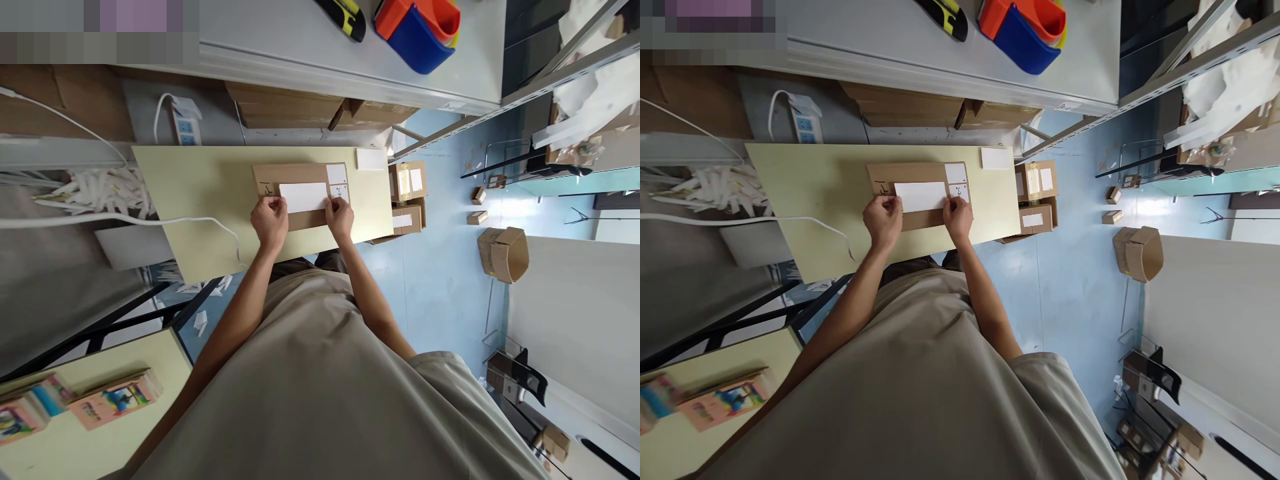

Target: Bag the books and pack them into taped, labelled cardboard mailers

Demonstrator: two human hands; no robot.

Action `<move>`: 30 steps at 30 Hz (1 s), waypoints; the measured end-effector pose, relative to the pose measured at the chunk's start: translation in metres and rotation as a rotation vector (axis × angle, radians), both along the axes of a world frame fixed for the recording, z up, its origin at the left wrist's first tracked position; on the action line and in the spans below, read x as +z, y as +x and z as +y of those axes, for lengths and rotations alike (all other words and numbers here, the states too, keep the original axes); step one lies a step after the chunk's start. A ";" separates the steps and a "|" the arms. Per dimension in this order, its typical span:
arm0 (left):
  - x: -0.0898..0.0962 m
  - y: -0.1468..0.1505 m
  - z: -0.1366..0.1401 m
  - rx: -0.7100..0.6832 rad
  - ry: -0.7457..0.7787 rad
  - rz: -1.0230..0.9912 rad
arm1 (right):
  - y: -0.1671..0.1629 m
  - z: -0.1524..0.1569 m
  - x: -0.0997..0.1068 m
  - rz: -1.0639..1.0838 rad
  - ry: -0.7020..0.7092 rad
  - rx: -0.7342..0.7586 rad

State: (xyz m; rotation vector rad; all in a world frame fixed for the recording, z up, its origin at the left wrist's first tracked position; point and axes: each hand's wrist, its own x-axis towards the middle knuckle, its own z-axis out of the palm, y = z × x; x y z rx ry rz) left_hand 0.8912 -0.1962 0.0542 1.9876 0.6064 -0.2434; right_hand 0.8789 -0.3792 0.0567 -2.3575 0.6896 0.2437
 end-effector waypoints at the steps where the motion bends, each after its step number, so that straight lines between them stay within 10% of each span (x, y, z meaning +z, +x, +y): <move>1: 0.000 0.001 0.000 0.000 0.007 0.003 | 0.001 0.000 0.001 0.012 -0.004 0.001; 30: -0.018 0.002 -0.004 -0.043 0.053 -0.009 | 0.061 0.008 0.023 0.134 -0.135 0.237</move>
